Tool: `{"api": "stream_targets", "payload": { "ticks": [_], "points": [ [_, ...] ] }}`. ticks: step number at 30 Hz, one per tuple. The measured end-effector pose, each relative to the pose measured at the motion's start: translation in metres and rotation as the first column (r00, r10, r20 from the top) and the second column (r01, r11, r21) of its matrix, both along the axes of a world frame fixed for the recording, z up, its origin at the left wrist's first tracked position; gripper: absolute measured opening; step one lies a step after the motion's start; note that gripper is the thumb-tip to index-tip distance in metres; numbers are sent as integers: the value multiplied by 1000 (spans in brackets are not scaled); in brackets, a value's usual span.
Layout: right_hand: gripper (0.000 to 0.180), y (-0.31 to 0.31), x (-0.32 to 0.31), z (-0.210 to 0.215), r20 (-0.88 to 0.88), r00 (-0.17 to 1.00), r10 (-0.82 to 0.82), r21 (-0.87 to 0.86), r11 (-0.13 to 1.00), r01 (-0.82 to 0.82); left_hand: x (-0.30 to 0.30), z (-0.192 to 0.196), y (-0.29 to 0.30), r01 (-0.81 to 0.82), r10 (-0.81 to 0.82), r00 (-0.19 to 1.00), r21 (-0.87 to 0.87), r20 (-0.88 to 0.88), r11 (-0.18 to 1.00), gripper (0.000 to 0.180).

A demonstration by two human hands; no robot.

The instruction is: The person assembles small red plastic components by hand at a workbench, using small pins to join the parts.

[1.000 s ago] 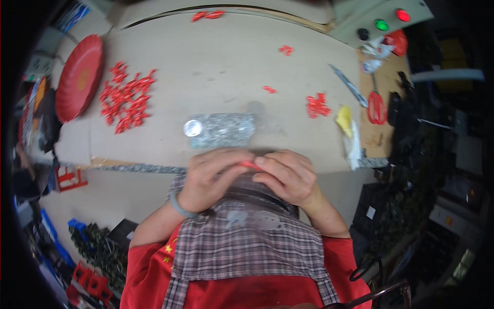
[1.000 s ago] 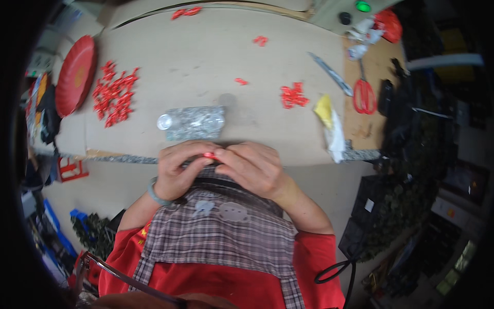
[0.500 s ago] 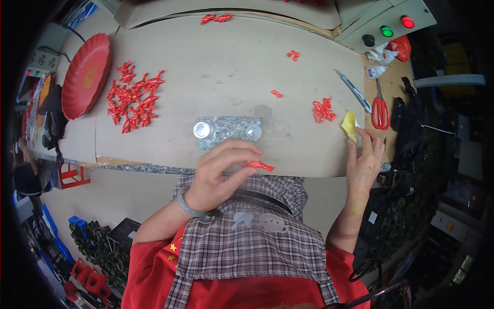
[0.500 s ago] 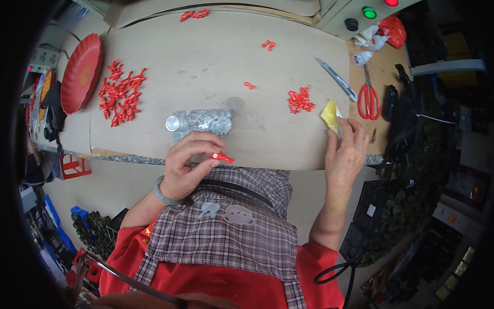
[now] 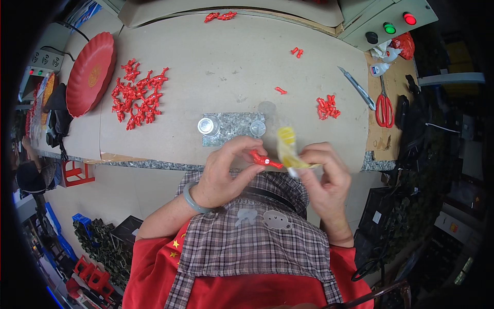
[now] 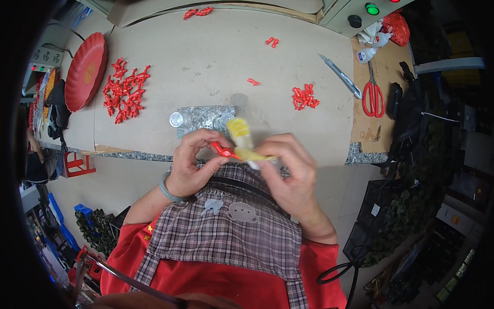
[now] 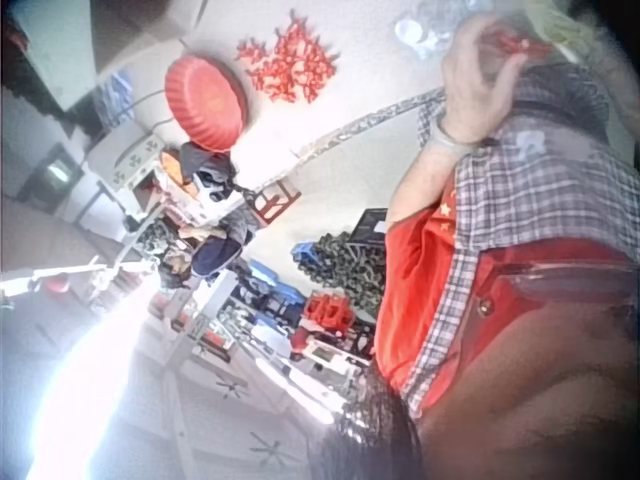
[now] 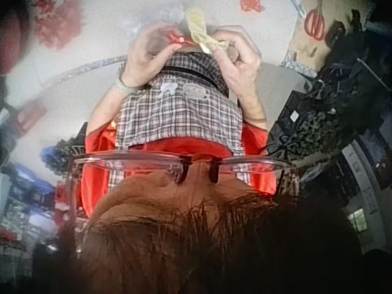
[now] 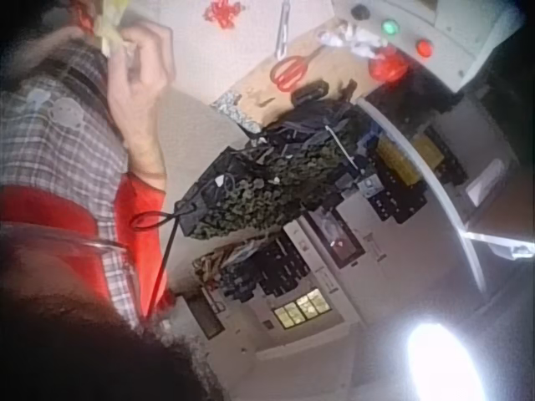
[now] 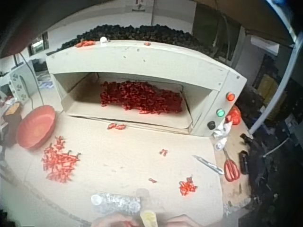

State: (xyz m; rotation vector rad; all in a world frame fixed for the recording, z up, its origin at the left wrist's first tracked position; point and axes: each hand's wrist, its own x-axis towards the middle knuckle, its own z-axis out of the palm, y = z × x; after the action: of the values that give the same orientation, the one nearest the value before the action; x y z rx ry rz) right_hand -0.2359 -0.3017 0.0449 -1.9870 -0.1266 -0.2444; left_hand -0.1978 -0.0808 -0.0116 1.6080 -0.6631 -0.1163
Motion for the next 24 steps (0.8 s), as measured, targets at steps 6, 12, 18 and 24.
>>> {"api": "stream_targets", "payload": {
  "ticks": [6,12,18,24],
  "points": [
    [19,23,2,-5,-4,993,118,-70,990,-118,-7,-2,-4,-124,124,991,12,-55,992,49],
    [22,30,4,-9,23,997,77,-171,983,-72,-7,-4,-7,-126,126,991,-5,-42,992,49],
    [24,36,4,-11,-12,1000,22,-70,997,-22,-5,5,-5,-152,146,985,58,95,987,48],
    [23,37,5,-12,-37,999,-4,-71,997,2,-1,5,0,-124,78,961,165,264,978,49]
  ]
}}
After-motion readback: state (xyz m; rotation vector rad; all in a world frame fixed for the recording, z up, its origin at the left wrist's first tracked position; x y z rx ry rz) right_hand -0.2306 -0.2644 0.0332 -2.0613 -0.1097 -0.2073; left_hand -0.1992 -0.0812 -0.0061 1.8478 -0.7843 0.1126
